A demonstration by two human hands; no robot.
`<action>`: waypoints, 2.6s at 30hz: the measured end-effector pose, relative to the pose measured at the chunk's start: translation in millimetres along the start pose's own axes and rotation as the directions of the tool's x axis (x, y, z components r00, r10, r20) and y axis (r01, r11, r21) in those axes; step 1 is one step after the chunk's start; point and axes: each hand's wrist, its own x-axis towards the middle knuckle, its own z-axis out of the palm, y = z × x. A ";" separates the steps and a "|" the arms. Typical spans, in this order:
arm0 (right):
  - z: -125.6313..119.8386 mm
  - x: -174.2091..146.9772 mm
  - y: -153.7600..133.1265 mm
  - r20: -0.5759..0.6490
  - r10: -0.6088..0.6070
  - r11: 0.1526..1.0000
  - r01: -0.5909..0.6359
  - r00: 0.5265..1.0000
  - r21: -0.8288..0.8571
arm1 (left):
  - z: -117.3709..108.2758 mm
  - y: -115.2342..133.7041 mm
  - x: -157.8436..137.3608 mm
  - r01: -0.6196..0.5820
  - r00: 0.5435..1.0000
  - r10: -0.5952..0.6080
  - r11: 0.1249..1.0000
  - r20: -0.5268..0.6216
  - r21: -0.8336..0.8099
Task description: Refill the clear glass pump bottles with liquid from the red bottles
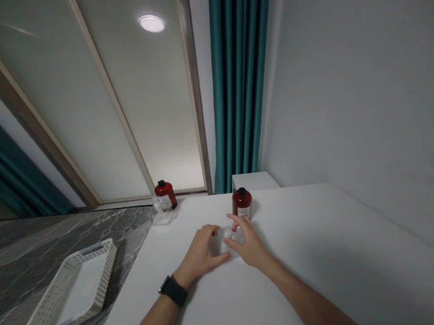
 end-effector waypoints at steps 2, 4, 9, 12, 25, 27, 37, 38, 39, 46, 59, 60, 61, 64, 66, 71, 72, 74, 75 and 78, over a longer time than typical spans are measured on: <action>-1.3 0.0 -2.1 0.015 0.011 1.000 -0.011 1.000 0.012 | -0.2 1.3 -0.1 -0.008 1.000 0.008 1.000 -0.019 0.003; -2.8 -0.1 -3.6 0.014 0.010 0.999 -0.011 1.000 0.040 | -0.1 1.2 0.1 -0.003 0.999 0.003 1.000 -0.046 0.005; -1.7 -1.2 -1.2 0.040 -0.039 0.996 0.035 0.998 0.086 | -0.4 2.6 1.1 0.004 0.997 -0.001 1.000 -0.072 0.031; 0.4 -1.3 2.6 -0.083 -0.059 0.998 0.060 0.995 0.016 | -0.4 4.8 1.7 0.003 0.995 0.004 0.998 -0.102 0.066; 10.2 -9.8 -7.7 -0.008 -0.039 0.996 0.040 0.999 0.082 | 3.7 5.4 1.8 -0.032 0.993 0.045 0.991 -0.105 0.126; 11.7 -8.6 -7.0 -0.005 -0.023 0.996 0.024 1.000 0.089 | 3.3 6.5 1.9 -0.042 0.992 0.056 0.991 -0.111 0.125; 6.1 -3.1 -0.6 -0.077 -0.053 0.999 0.054 0.996 0.006 | 4.9 6.0 2.2 -0.033 0.986 0.048 0.995 -0.160 0.096; 7.3 -4.3 -0.3 -0.067 -0.053 0.998 0.054 0.996 0.018 | 4.6 6.1 2.4 -0.024 0.986 0.039 0.995 -0.161 0.092; 8.6 -5.5 -0.4 -0.052 -0.053 0.998 0.054 0.997 0.030 | 4.4 6.4 2.7 -0.016 0.987 0.030 0.996 -0.157 0.089; 10.4 -7.2 -8.0 -0.027 -0.073 0.997 0.073 0.997 0.005 | 4.9 10.7 4.0 -0.025 0.992 0.035 0.996 -0.124 0.086; 6.3 -7.4 -9.2 -0.018 -0.046 0.997 0.047 0.999 0.067 | 3.4 7.9 2.6 -0.034 0.995 0.041 0.996 -0.086 0.084; 5.7 -7.3 -9.8 -0.021 -0.053 0.997 0.054 0.998 0.062 | 3.5 7.8 2.7 -0.034 0.995 0.042 0.996 -0.086 0.087; 5.4 -7.1 -10.1 -0.029 -0.058 0.997 0.060 0.998 0.052 | 3.6 7.8 2.8 -0.035 0.995 0.043 0.995 -0.088 0.090; 6.5 -5.3 -8.8 -0.059 -0.039 0.999 0.040 0.997 0.013 | 4.2 8.1 2.8 -0.035 0.996 0.043 0.996 -0.084 0.086; 7.7 -3.6 -7.1 -0.094 -0.018 1.000 0.017 0.995 -0.012 | 4.9 8.1 2.5 -0.037 0.996 0.044 0.996 -0.082 0.077; 7.1 0.1 -3.7 -0.171 -0.028 0.998 0.020 0.985 -0.053 | 6.9 5.4 2.3 -0.022 0.993 0.030 0.997 -0.110 0.079; 6.5 0.4 -3.2 -0.174 -0.032 0.998 0.023 0.984 -0.053 | 6.9 4.6 2.3 -0.014 0.992 0.024 0.997 -0.120 0.080; 5.2 0.5 -2.3 -0.177 -0.036 0.998 0.027 0.984 -0.055 | 6.6 3.3 2.5 -0.001 0.991 0.012 0.997 -0.136 0.080; 4.7 0.4 -1.9 -0.181 -0.038 0.998 0.028 0.983 -0.058 | 6.3 2.8 2.6 0.004 0.990 0.007 0.997 -0.140 0.079; 4.4 -0.8 -1.4 -0.189 -0.051 0.996 0.036 0.981 -0.080 | 5.9 2.1 3.0 0.016 0.990 -0.006 0.997 -0.141 0.075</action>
